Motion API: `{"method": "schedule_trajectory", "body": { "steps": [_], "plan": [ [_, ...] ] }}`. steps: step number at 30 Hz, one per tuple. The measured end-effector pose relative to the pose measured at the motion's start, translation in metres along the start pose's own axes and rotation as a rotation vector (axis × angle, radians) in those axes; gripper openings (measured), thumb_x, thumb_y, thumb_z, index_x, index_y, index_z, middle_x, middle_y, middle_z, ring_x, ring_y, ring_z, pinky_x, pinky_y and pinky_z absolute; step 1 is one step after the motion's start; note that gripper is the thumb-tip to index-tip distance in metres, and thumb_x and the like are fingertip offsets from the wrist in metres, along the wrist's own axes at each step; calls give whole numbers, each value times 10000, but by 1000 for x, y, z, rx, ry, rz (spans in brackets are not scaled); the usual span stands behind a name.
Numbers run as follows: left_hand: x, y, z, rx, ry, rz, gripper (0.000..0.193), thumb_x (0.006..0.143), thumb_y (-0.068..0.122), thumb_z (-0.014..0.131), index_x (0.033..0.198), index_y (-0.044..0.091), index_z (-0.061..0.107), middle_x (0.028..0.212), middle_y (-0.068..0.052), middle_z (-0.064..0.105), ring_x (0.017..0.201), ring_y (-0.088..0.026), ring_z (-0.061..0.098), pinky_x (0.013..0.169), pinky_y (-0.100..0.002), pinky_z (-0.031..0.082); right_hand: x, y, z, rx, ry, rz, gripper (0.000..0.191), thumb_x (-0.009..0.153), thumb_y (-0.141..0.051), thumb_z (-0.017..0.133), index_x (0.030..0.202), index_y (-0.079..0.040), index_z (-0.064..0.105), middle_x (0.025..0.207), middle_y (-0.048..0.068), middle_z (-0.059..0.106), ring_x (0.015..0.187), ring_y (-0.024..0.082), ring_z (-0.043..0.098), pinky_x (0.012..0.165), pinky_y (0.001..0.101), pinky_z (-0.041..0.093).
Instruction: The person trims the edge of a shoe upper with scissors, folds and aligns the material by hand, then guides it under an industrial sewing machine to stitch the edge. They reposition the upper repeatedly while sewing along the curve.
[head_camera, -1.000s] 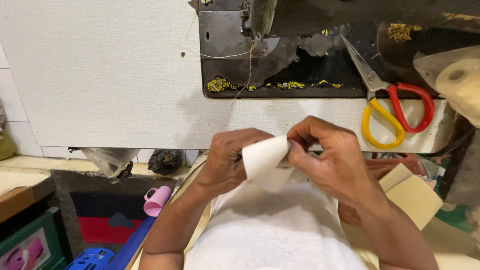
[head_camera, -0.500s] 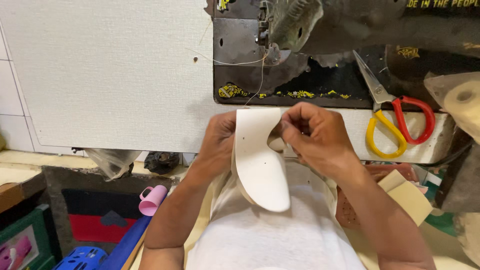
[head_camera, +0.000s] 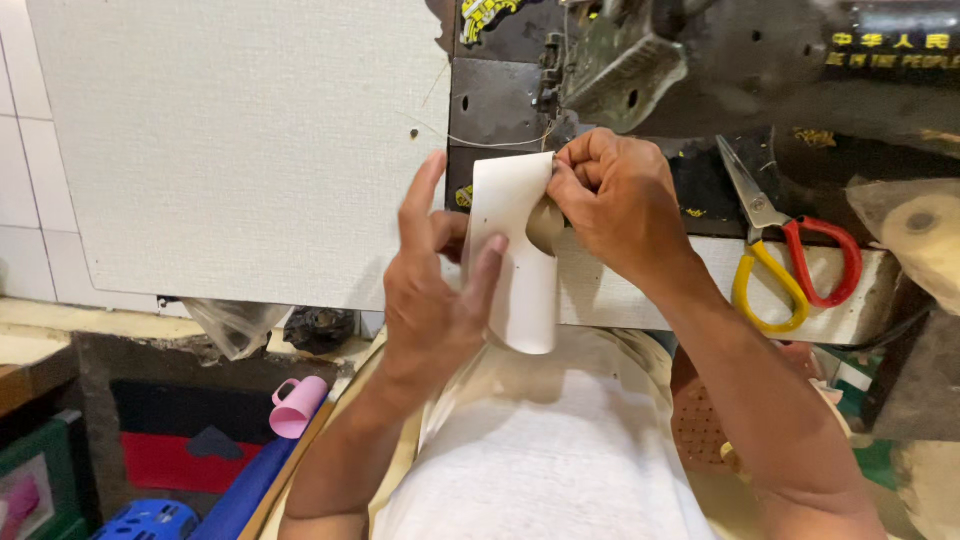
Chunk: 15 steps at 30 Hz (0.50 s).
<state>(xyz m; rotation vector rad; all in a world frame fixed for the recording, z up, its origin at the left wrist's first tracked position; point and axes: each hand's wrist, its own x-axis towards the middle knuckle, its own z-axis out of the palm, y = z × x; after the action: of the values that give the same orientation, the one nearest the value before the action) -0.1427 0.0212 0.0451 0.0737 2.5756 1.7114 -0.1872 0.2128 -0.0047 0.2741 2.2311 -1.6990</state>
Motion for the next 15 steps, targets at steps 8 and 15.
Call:
{"method": "schedule_trajectory", "body": {
  "steps": [8, 15],
  "plan": [
    [58, -47, -20, -827, -176, -230, 415, 1024, 55, 720, 1376, -84, 548, 1184, -183, 632, 1015, -195, 652, 931, -366, 605, 14, -4, -4, -321, -14, 41, 212, 971, -197, 686, 979, 14, 666, 745, 74, 751, 601, 85, 612, 557, 262, 499],
    [35, 2, -15, 127, 85, 441, 371, 1155, 235, 659, 1425, 50, 485, 1386, -148, 592, 1297, -234, 592, 1161, -358, 470, 23, -6, -4, -434, -51, 72, 272, 951, -307, 693, 960, -36, 715, 787, 74, 738, 672, 164, 674, 649, 315, 520]
  ]
}}
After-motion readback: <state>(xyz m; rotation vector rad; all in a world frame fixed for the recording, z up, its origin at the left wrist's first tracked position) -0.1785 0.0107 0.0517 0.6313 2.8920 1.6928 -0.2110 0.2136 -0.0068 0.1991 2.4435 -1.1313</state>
